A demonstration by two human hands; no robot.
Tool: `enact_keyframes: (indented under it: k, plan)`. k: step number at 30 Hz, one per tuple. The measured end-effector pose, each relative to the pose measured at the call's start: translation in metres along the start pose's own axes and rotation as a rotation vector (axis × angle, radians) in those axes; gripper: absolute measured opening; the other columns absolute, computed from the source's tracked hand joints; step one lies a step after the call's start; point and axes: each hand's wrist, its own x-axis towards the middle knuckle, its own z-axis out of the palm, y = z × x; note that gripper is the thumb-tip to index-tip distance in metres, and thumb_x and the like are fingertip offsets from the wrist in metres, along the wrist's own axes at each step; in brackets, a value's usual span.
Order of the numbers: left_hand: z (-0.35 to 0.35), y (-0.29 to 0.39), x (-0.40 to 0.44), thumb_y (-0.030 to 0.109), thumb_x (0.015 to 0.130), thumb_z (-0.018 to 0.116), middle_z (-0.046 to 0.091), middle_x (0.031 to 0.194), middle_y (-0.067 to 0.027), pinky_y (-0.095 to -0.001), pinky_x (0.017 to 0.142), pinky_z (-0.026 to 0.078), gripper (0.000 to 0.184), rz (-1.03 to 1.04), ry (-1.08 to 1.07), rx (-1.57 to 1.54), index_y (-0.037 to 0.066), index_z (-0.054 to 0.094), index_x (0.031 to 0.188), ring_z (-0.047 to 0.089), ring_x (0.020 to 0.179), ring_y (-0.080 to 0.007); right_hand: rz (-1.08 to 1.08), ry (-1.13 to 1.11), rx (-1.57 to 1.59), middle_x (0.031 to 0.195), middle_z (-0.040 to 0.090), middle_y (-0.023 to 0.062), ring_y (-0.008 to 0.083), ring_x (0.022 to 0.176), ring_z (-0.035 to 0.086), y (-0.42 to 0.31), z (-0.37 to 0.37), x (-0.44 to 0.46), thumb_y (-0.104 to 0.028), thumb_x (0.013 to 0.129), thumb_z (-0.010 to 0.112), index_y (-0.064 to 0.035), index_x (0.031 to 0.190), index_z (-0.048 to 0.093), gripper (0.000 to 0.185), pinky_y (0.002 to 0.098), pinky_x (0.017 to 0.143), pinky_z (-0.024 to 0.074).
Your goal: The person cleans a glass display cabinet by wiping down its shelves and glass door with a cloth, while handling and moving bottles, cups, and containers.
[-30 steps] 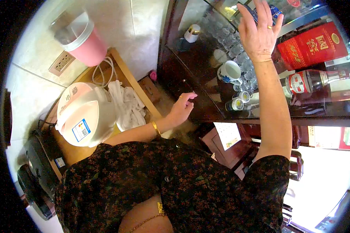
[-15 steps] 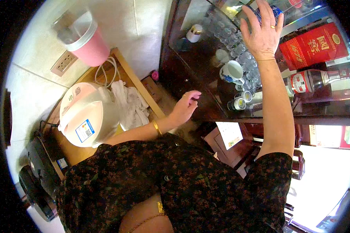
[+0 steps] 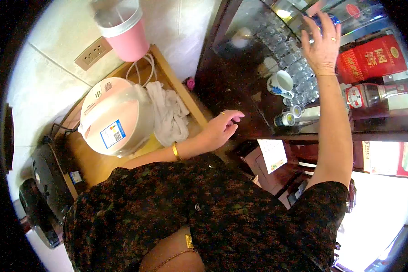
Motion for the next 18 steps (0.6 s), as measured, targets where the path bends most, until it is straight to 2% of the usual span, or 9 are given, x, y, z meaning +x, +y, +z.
enact_keyframes:
  k: [4, 6, 8, 10, 11, 13, 14, 17, 18]
  plan:
    - [-0.032, 0.008, -0.025, 0.001, 0.080, 0.051, 0.054, 0.099, -0.0132, -0.0350, 0.073, 0.044, 0.030, -0.087, 0.028, 0.113, 0.007, 0.049, 0.109, 0.055, 0.080, -0.0254, 0.065, 0.020, 0.103, 0.126, 0.044, 0.0108, 0.0295, 0.118, 0.040, -0.027, -0.025, -0.019, -0.017, 0.077, 0.060, -0.0159, 0.111, 0.055, 0.035, 0.0479, 0.098, 0.0293]
    - [-0.048, 0.001, -0.038, 0.003, 0.076, 0.054, 0.051, 0.108, -0.0136, -0.0419, 0.084, 0.040, 0.034, 0.100, 0.137, 0.466, 0.009, 0.051, 0.109, 0.050, 0.098, -0.0305, 0.172, 0.049, 0.270, 0.126, 0.044, 0.0138, 0.0329, 0.117, 0.040, -0.055, -0.041, -0.040, -0.009, 0.075, 0.060, -0.0126, 0.110, 0.055, 0.036, 0.0443, 0.097, 0.0324]
    - [-0.061, -0.002, -0.057, 0.007, 0.070, 0.060, 0.042, 0.123, -0.0159, -0.0482, 0.094, 0.032, 0.044, -0.013, 0.140, 0.801, 0.011, 0.051, 0.113, 0.036, 0.115, -0.0372, 0.252, -0.017, 0.384, 0.124, 0.044, 0.0166, 0.0359, 0.114, 0.042, -0.085, -0.051, -0.078, -0.003, 0.073, 0.060, -0.0107, 0.110, 0.054, 0.038, 0.0416, 0.096, 0.0344]
    - [-0.071, -0.018, -0.077, 0.017, 0.069, 0.068, 0.032, 0.132, -0.0184, -0.0513, 0.099, 0.025, 0.055, -0.098, 0.118, 1.065, 0.013, 0.048, 0.120, 0.028, 0.119, -0.0421, 0.402, -0.153, 0.479, 0.121, 0.047, 0.0183, 0.0351, 0.110, 0.047, -0.125, -0.072, -0.112, 0.000, 0.072, 0.059, -0.0080, 0.100, 0.059, 0.029, 0.0399, 0.093, 0.0377]
    - [-0.076, -0.026, -0.087, 0.017, 0.069, 0.068, 0.032, 0.132, -0.0184, -0.0513, 0.099, 0.025, 0.055, -0.074, 0.107, 1.068, 0.013, 0.048, 0.120, 0.028, 0.119, -0.0421, 0.465, -0.200, 0.516, 0.120, 0.047, 0.0186, 0.0338, 0.109, 0.048, -0.142, -0.077, -0.133, 0.000, 0.073, 0.058, -0.0068, 0.094, 0.061, 0.023, 0.0386, 0.092, 0.0394]
    - [-0.084, -0.039, -0.099, 0.024, 0.067, 0.071, 0.021, 0.139, -0.0206, -0.0538, 0.100, 0.023, 0.063, -0.155, 0.011, 1.106, 0.013, 0.046, 0.123, 0.024, 0.122, -0.0441, 0.606, -0.282, 0.676, 0.120, 0.047, 0.0183, 0.0326, 0.104, 0.051, -0.171, -0.091, -0.165, 0.001, 0.074, 0.057, -0.0049, 0.092, 0.061, 0.019, 0.0364, 0.086, 0.0438]
    - [-0.082, -0.039, -0.097, 0.024, 0.067, 0.071, 0.021, 0.139, -0.0206, -0.0538, 0.100, 0.023, 0.063, -0.136, 0.004, 1.123, 0.013, 0.046, 0.123, 0.024, 0.122, -0.0441, 0.628, -0.305, 0.729, 0.120, 0.047, 0.0181, 0.0323, 0.100, 0.053, -0.181, -0.099, -0.176, 0.002, 0.075, 0.056, -0.0034, 0.092, 0.060, 0.018, 0.0353, 0.083, 0.0455]
    - [-0.077, -0.036, -0.089, 0.027, 0.063, 0.074, 0.018, 0.139, -0.0212, -0.0501, 0.098, 0.028, 0.067, -0.294, -0.026, 1.158, 0.014, 0.046, 0.123, 0.028, 0.117, -0.0442, 0.792, -0.379, 0.751, 0.119, 0.047, 0.0173, 0.0307, 0.098, 0.054, -0.196, -0.118, -0.216, 0.002, 0.076, 0.056, -0.0022, 0.091, 0.060, 0.016, 0.0348, 0.081, 0.0462]
    - [-0.075, -0.032, -0.082, 0.025, 0.062, 0.074, 0.024, 0.136, -0.0221, -0.0479, 0.097, 0.031, 0.067, -0.378, -0.021, 1.148, 0.012, 0.047, 0.121, 0.031, 0.115, -0.0437, 0.823, -0.371, 0.731, 0.119, 0.047, 0.0169, 0.0302, 0.096, 0.055, -0.197, -0.120, -0.235, 0.002, 0.076, 0.055, -0.0023, 0.091, 0.060, 0.015, 0.0349, 0.080, 0.0468]
